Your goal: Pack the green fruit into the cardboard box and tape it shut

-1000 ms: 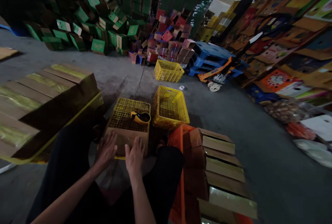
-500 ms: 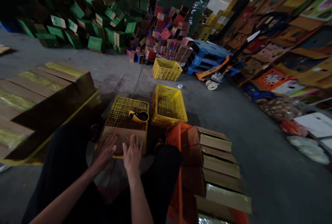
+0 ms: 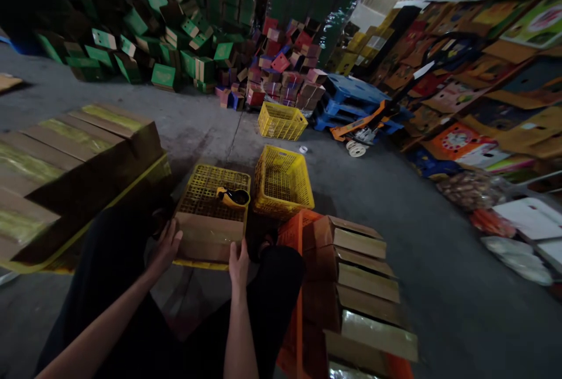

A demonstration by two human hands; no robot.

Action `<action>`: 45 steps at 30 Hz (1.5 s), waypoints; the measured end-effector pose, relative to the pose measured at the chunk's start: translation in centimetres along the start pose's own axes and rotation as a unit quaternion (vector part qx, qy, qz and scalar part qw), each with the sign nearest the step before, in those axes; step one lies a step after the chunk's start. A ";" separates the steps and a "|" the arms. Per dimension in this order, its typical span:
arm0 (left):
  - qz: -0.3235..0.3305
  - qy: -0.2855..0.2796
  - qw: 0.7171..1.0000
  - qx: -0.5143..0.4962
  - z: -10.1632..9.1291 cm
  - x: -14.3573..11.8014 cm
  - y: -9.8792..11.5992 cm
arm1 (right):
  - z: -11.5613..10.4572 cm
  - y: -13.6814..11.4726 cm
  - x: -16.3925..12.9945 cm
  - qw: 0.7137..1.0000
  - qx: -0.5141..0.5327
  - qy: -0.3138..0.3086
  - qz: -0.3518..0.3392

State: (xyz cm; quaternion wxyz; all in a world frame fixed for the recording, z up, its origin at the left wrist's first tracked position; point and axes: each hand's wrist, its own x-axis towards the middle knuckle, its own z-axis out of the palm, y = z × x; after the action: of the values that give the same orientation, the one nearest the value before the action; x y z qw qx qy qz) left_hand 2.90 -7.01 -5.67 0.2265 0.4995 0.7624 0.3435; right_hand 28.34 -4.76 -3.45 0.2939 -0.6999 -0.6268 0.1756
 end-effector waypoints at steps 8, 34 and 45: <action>-0.011 0.002 0.995 -0.096 0.9 0.2 -0.9 | -4.3 -3.7 0.2 0.995 0.101 0.004 -0.024; 0.271 -0.116 0.936 -0.191 -6.5 -3.7 9.5 | -4.6 -15.6 -2.7 0.962 -0.033 -0.023 -0.271; 0.335 -0.029 0.941 -0.028 -9.8 -1.9 6.6 | -5.9 -12.2 -3.4 0.960 -0.056 -0.016 -0.273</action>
State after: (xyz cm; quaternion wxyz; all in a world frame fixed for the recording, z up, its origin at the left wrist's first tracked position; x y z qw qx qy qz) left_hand 0.91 -9.88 5.76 0.1341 0.7295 0.5341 0.4057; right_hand 21.98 -8.68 8.41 0.2814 -0.5144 -0.8075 0.0643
